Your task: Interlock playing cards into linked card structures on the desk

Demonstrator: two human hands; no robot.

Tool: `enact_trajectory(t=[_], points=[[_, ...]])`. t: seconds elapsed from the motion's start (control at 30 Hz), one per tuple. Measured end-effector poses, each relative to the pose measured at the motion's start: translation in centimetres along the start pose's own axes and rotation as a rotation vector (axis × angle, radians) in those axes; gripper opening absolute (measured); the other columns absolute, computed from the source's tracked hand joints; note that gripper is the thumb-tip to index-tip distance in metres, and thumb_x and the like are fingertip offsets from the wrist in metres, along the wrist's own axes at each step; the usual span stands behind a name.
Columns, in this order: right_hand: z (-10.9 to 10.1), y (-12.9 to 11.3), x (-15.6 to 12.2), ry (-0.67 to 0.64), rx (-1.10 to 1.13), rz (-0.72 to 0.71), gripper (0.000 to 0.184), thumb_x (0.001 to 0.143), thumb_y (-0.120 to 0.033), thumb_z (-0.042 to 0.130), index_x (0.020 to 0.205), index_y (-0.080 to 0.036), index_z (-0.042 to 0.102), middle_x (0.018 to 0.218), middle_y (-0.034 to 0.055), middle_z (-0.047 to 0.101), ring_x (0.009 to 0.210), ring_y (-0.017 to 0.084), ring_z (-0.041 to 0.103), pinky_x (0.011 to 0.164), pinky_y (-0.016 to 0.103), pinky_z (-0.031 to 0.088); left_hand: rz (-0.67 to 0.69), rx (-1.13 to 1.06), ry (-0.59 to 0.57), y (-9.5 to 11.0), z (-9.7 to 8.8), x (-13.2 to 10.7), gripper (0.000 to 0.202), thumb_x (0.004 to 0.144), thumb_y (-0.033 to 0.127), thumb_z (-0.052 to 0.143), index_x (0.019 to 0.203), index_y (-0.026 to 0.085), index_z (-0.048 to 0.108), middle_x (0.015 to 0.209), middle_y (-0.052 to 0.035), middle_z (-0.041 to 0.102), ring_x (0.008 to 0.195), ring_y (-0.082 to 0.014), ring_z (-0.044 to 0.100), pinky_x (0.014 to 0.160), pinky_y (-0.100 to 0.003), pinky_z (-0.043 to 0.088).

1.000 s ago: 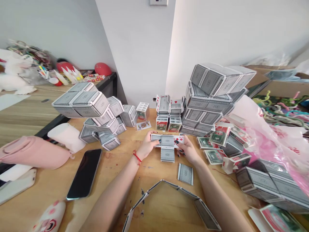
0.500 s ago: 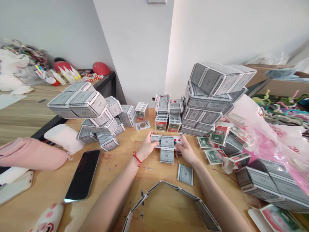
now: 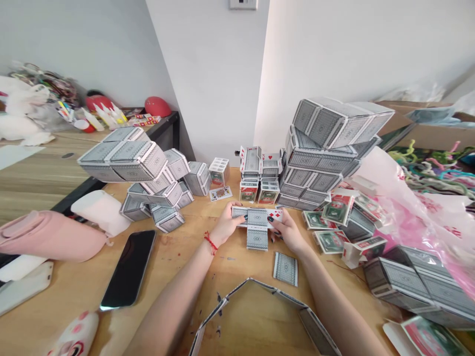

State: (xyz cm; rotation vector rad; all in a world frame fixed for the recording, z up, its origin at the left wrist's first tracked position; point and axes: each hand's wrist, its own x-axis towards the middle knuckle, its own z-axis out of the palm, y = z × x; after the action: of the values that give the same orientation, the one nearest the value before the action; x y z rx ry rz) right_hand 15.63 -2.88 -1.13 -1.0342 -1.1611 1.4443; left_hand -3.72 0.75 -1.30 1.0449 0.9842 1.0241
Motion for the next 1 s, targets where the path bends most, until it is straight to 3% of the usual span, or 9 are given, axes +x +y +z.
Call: enact_trajectory(t=[0.3,0.6,1.0], points=[[-0.4,0.3,0.1,0.042,-0.005,0.017,0.030,0.074,-0.035,0.059,0.092,-0.023,0.039,0.049,-0.0103,0.043,0.032,0.006,0.038,0.032,0.018,0.034,-0.006,0.014,0.001,0.1,-0.9,0.3,0.040,0.060,0.011,0.063,0.095,0.019,0.045,0.080,0.0012,0.053,0.072,-0.0117,0.053,0.063,-0.023,0.041],[-0.5,0.3,0.0,0.065,0.019,0.039,0.031,0.073,-0.038,0.060,0.090,-0.023,0.039,0.051,-0.0101,0.045,0.032,0.006,0.041,0.030,0.017,0.029,-0.127,-0.060,-0.013,1.5,-1.4,0.1,0.044,0.057,0.010,0.064,0.094,0.020,0.044,0.078,0.0024,0.053,0.069,-0.0107,0.052,0.060,-0.023,0.044],[-0.1,-0.3,-0.2,0.069,0.093,0.008,0.026,0.074,-0.034,0.060,0.086,-0.023,0.039,0.047,-0.0115,0.038,0.034,0.005,0.034,0.033,0.018,0.033,-0.194,-0.107,-0.010,2.5,-1.6,-0.4,0.045,0.057,0.014,0.067,0.094,0.021,0.042,0.081,0.0008,0.056,0.069,-0.0132,0.057,0.059,-0.027,0.048]])
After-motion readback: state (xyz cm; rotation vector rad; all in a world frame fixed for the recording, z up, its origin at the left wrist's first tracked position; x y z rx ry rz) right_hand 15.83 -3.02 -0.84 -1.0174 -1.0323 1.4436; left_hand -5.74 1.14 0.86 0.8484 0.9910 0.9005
